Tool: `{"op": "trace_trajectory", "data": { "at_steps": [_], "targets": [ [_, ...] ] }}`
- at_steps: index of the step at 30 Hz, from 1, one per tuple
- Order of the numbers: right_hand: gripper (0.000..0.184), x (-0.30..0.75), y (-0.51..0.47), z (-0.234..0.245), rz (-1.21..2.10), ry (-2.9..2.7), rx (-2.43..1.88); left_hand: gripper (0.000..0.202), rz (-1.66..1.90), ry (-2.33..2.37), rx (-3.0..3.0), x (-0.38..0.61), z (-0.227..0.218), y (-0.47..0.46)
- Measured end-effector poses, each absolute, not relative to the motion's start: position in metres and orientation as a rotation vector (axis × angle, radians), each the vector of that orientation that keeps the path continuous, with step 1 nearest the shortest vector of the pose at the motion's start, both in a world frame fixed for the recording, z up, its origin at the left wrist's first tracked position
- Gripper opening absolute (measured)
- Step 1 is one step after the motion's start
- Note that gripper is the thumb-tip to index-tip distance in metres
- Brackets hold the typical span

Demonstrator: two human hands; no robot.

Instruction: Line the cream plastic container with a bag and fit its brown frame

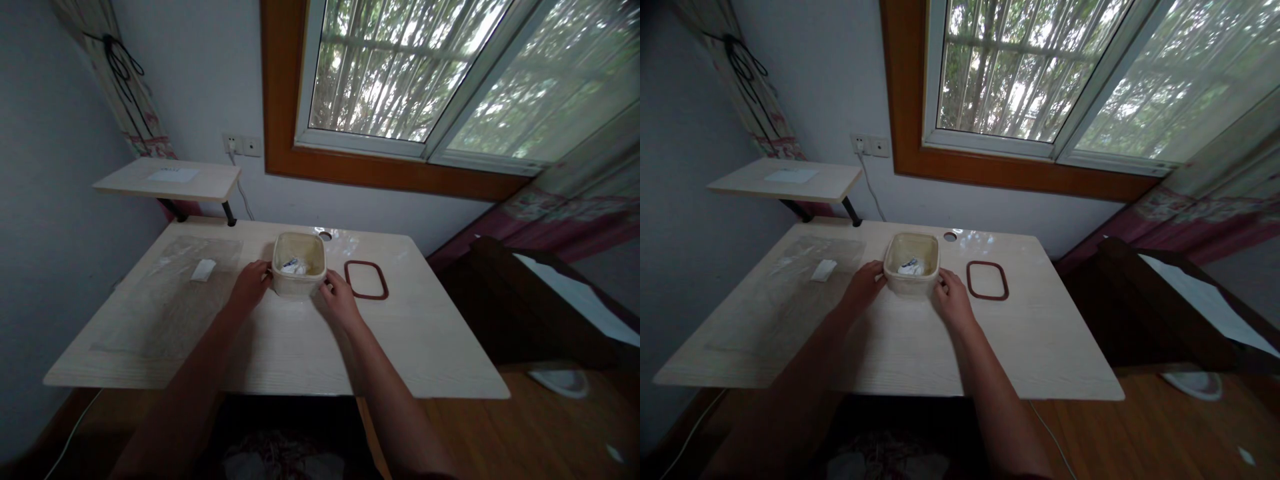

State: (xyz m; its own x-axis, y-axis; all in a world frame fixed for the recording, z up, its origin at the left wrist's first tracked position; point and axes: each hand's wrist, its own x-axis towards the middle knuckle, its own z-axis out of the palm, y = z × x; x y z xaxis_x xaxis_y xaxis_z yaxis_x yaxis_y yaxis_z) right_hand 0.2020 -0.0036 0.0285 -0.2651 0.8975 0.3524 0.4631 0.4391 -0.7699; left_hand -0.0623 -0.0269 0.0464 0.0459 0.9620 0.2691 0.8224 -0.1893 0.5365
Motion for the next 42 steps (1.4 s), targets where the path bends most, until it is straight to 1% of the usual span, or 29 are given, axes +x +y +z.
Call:
{"op": "trace_trajectory", "data": {
  "at_steps": [6,10,15,19,24,30,42],
  "targets": [
    [0.022,0.201,-0.004,0.033,0.563,-1.904,-1.256,0.016,0.792,1.982,2.059,-0.056,0.052,-0.030],
    [0.019,0.202,-0.005,0.037,0.501,-1.909,-1.286,0.014,0.817,2.009,2.060,-0.056,0.054,-0.031],
    [0.020,0.207,-0.006,0.044,0.450,-1.895,-1.255,0.008,1.043,1.926,2.040,-0.063,0.057,-0.035],
    [0.023,0.214,-0.009,0.050,0.453,-1.831,-1.234,0.010,1.199,1.887,2.005,-0.071,0.066,-0.039],
    [0.024,0.218,-0.010,0.058,0.436,-1.801,-1.211,0.013,1.261,1.883,2.010,-0.077,0.076,-0.042],
    [0.025,0.220,-0.009,0.064,0.431,-1.771,-1.193,0.013,1.358,1.835,1.998,-0.080,0.080,-0.042],
    [0.026,0.222,-0.011,0.079,0.467,-1.720,-1.177,0.011,1.425,1.802,1.926,-0.078,0.098,-0.043]
  ]
}}
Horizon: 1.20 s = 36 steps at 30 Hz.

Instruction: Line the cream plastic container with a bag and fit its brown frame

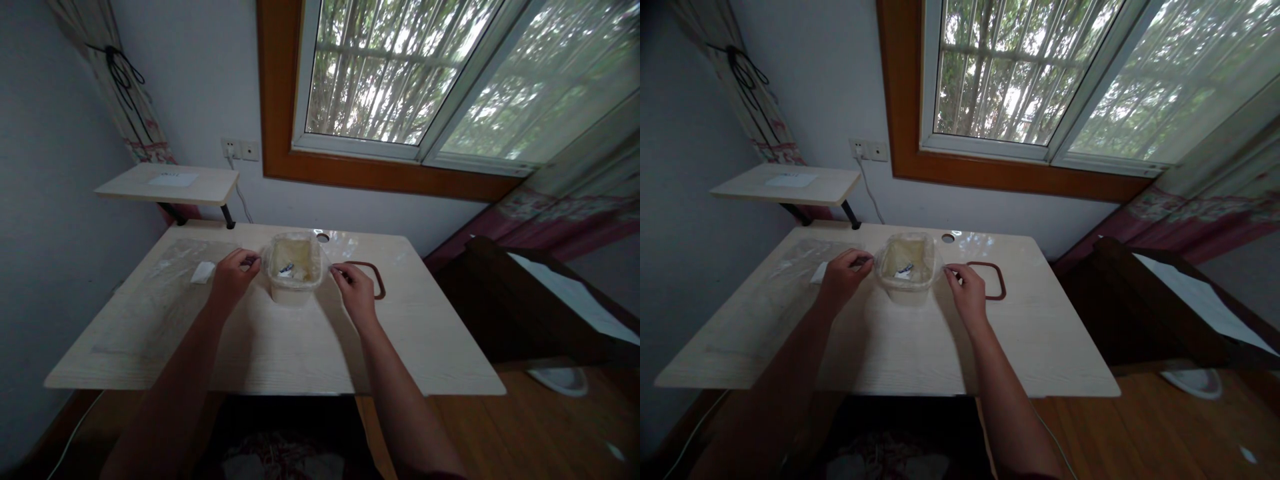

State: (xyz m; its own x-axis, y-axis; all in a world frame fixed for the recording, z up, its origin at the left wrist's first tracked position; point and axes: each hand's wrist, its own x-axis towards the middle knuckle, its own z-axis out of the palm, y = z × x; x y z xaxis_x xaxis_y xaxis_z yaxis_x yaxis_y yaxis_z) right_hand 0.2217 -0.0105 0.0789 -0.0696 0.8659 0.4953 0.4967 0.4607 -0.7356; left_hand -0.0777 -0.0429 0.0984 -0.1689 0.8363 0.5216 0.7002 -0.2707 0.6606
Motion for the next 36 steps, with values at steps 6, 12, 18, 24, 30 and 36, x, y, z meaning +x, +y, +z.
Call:
{"op": "trace_trajectory", "data": {
  "at_steps": [6,12,18,24,30,36],
  "targets": [
    [0.025,0.221,-0.011,0.083,0.517,-1.672,-1.166,0.011,1.419,1.792,1.884,-0.078,0.102,-0.043],
    [0.027,0.221,-0.012,0.079,0.536,-1.681,-1.173,0.015,1.358,1.790,1.816,-0.082,0.095,-0.043],
    [0.026,0.225,-0.016,0.068,0.574,-1.708,-1.187,0.020,1.332,1.762,1.666,-0.087,0.080,-0.051],
    [0.026,0.223,-0.026,0.066,0.656,-1.693,-1.172,0.026,1.420,1.599,1.517,-0.086,0.064,-0.066],
    [0.044,0.221,-0.034,0.053,0.736,-1.703,-1.098,0.060,1.384,1.384,1.417,-0.080,0.050,-0.078],
    [0.053,0.218,-0.037,0.047,0.788,-1.808,-1.033,0.068,1.314,1.321,1.382,-0.074,0.046,-0.075]
  ]
}}
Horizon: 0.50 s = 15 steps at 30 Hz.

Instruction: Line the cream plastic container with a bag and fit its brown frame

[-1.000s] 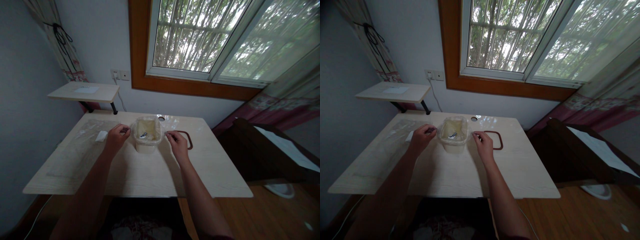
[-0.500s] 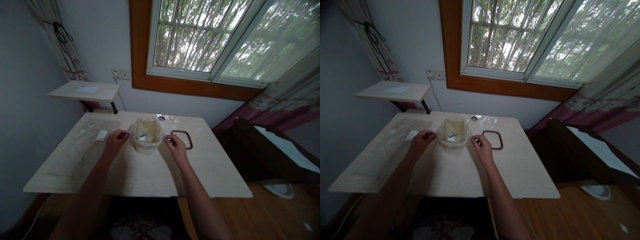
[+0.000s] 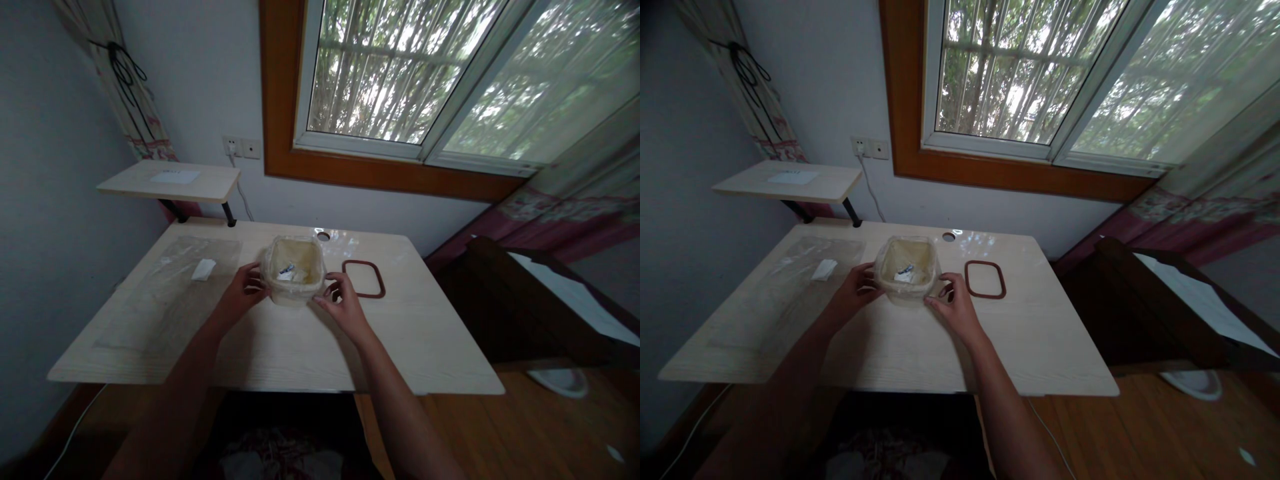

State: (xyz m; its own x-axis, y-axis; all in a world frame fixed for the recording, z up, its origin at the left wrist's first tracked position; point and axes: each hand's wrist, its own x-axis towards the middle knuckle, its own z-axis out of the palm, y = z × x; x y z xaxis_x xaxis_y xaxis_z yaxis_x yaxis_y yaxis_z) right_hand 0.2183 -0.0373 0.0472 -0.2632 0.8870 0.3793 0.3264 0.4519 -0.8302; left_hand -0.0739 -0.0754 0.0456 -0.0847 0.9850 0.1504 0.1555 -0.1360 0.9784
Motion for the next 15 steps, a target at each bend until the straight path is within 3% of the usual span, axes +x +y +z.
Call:
{"op": "trace_trajectory", "data": {
  "at_steps": [6,11,15],
  "targets": [
    [0.033,0.210,-0.039,0.051,0.742,-1.846,-0.950,0.043,1.287,1.516,1.313,-0.068,0.054,-0.075],
    [0.009,0.209,-0.039,0.053,0.676,-1.850,-0.919,0.035,1.285,1.573,1.273,-0.067,0.064,-0.079],
    [0.004,0.211,-0.041,0.057,0.652,-1.839,-0.887,0.032,1.324,1.571,1.267,-0.069,0.068,-0.081]
  ]
}}
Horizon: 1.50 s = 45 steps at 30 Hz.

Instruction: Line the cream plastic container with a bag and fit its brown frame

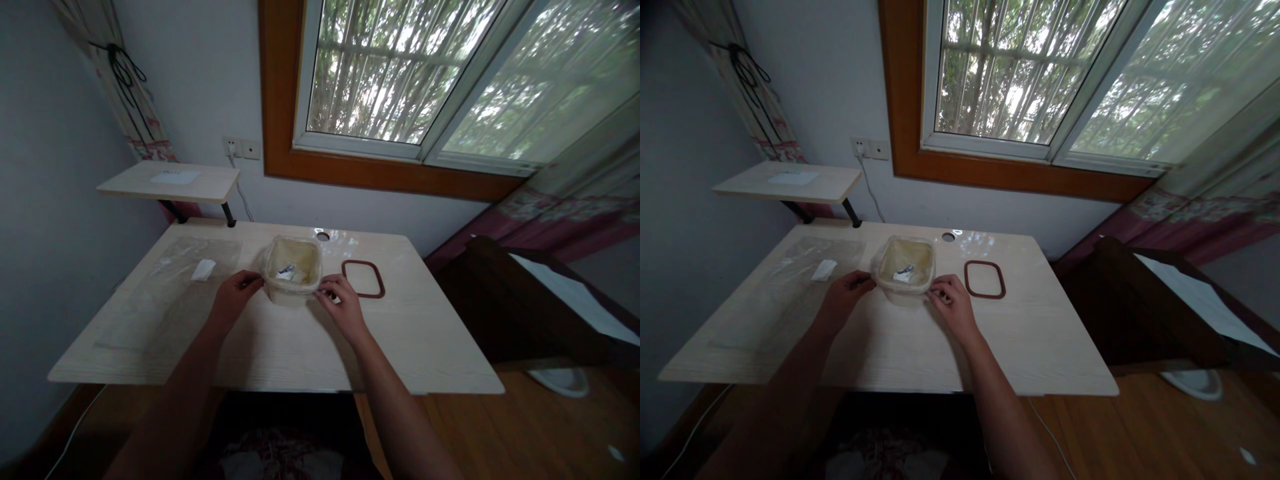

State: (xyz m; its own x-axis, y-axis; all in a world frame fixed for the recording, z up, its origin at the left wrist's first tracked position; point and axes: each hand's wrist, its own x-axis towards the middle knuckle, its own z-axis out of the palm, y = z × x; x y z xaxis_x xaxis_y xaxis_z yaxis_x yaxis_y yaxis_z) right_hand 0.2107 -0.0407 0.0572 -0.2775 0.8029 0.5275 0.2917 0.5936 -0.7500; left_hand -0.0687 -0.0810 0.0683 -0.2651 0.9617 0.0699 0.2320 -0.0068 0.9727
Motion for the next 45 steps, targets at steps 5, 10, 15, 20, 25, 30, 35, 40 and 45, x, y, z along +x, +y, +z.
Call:
{"op": "trace_trajectory", "data": {
  "at_steps": [5,10,15,20,25,30,35,40,45],
  "targets": [
    [0.004,0.211,-0.045,0.068,0.620,-1.781,-0.871,0.028,1.354,1.534,1.253,-0.070,0.081,-0.088],
    [0.004,0.210,-0.047,0.077,0.618,-1.770,-0.842,0.023,1.421,1.391,1.128,-0.070,0.084,-0.089],
    [0.003,0.211,-0.047,0.081,0.615,-1.748,-0.826,0.020,1.482,1.249,1.015,-0.070,0.081,-0.085],
    [0.002,0.210,-0.046,0.084,0.636,-1.784,-0.802,0.019,1.462,1.217,0.998,-0.071,0.082,-0.083],
    [0.005,0.209,-0.046,0.083,0.693,-1.820,-0.844,0.022,1.425,1.253,0.998,-0.073,0.079,-0.085],
    [0.007,0.202,-0.040,0.078,0.689,-1.729,-0.948,0.029,1.447,1.215,0.909,-0.063,0.085,-0.081],
    [0.010,0.189,-0.028,0.078,0.711,-1.604,-1.020,0.032,1.500,1.240,0.966,-0.055,0.095,-0.064],
    [0.017,0.181,-0.021,0.078,0.847,-1.499,-1.033,0.030,1.552,1.320,0.998,-0.054,0.094,-0.052],
    [0.021,0.176,-0.017,0.074,0.880,-1.458,-1.071,0.030,1.564,1.280,0.946,-0.050,0.093,-0.049]
  ]
}}
